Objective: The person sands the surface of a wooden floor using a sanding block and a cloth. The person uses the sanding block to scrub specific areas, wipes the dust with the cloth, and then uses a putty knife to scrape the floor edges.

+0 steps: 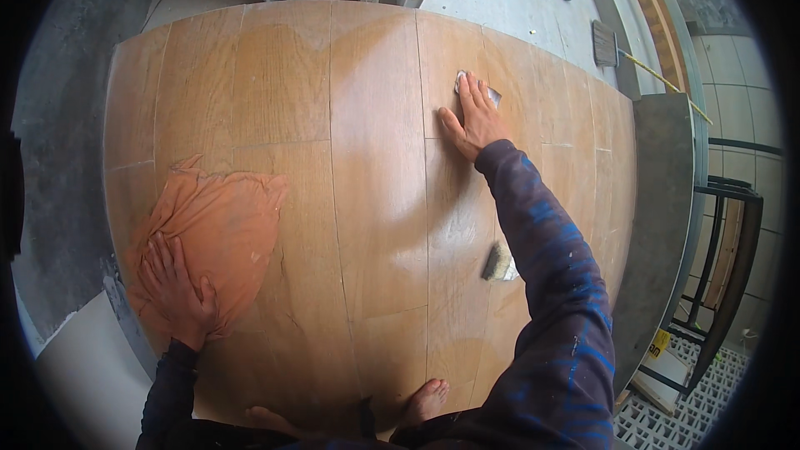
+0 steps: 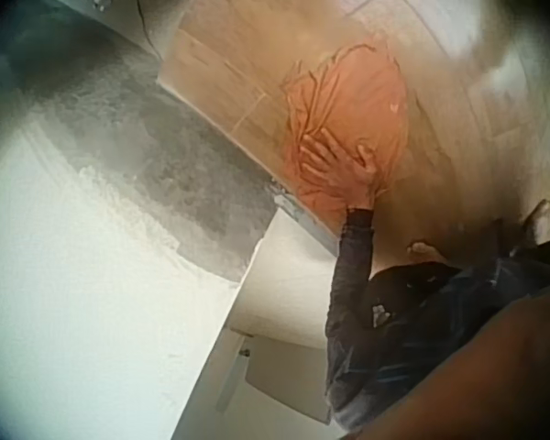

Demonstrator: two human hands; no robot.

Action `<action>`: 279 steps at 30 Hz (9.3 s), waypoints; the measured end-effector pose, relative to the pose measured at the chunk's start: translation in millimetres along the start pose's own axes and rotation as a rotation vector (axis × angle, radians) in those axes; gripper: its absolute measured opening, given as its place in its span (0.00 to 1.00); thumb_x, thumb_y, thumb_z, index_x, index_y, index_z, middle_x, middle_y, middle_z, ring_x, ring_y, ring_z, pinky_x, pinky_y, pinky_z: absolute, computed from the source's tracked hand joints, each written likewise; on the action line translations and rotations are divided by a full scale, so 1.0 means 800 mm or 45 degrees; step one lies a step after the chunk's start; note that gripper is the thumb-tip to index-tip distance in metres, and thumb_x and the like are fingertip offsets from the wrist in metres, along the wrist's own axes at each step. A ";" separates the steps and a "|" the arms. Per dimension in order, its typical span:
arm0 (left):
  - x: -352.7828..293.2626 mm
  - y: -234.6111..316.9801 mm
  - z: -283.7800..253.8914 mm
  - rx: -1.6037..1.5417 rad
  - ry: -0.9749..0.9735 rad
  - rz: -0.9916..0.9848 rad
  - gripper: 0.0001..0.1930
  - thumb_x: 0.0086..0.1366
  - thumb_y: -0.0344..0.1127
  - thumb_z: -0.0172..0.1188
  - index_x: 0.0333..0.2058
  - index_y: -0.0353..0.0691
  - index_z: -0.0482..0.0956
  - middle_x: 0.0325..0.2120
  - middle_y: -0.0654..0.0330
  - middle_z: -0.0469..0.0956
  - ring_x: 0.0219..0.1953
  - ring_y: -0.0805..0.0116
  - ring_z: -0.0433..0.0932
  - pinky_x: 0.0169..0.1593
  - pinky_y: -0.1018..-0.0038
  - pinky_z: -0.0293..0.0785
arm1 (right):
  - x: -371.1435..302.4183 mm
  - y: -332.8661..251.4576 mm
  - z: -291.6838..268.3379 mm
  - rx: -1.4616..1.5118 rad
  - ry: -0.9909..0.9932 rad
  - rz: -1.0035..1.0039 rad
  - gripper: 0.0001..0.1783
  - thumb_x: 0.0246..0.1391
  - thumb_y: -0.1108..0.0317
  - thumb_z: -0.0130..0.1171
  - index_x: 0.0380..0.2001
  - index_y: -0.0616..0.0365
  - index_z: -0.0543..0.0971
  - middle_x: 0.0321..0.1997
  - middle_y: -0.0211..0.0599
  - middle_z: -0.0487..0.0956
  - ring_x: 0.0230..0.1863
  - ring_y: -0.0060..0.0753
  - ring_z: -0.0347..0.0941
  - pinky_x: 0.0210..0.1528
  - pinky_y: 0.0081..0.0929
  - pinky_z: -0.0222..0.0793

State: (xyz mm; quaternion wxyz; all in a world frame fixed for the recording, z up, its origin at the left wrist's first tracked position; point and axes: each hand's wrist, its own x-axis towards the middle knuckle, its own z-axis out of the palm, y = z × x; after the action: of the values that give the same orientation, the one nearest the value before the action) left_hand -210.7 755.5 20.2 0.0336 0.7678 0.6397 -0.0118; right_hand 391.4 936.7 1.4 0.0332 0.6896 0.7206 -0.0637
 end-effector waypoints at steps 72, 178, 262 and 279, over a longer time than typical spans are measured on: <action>-0.008 -0.008 0.000 -0.088 0.010 -0.068 0.46 0.61 0.47 0.58 0.76 0.37 0.59 0.81 0.42 0.48 0.82 0.36 0.44 0.79 0.36 0.37 | 0.133 -0.167 0.019 0.111 0.236 -0.148 0.50 0.71 0.30 0.43 0.82 0.53 0.54 0.88 0.40 0.51 0.88 0.48 0.40 0.86 0.48 0.36; -0.177 -0.039 0.020 -0.257 0.018 -0.010 0.48 0.58 0.46 0.57 0.75 0.29 0.59 0.81 0.44 0.50 0.83 0.42 0.44 0.81 0.42 0.36 | -0.302 -0.392 0.034 0.155 0.194 0.095 0.43 0.71 0.49 0.52 0.79 0.62 0.58 0.86 0.50 0.54 0.86 0.59 0.45 0.83 0.57 0.40; -0.172 -0.034 0.018 -0.393 0.061 -0.065 0.46 0.57 0.47 0.65 0.74 0.37 0.65 0.80 0.48 0.54 0.82 0.46 0.48 0.81 0.44 0.38 | -0.075 -0.524 0.048 0.146 0.440 -0.216 0.41 0.71 0.49 0.47 0.78 0.63 0.60 0.84 0.50 0.58 0.85 0.58 0.47 0.83 0.58 0.42; -0.183 -0.048 0.009 -0.438 0.007 -0.126 0.43 0.57 0.45 0.64 0.71 0.34 0.67 0.79 0.47 0.56 0.81 0.45 0.49 0.81 0.44 0.38 | -0.126 -0.592 0.064 0.186 0.325 -0.258 0.41 0.72 0.50 0.44 0.80 0.64 0.56 0.85 0.51 0.54 0.86 0.57 0.44 0.85 0.55 0.38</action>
State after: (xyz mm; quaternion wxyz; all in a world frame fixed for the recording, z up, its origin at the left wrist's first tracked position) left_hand -274.7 617.8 20.2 0.1619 0.7184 0.6694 0.0983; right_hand -78.9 810.5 -13.8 -0.1152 0.6164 0.7783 -0.0310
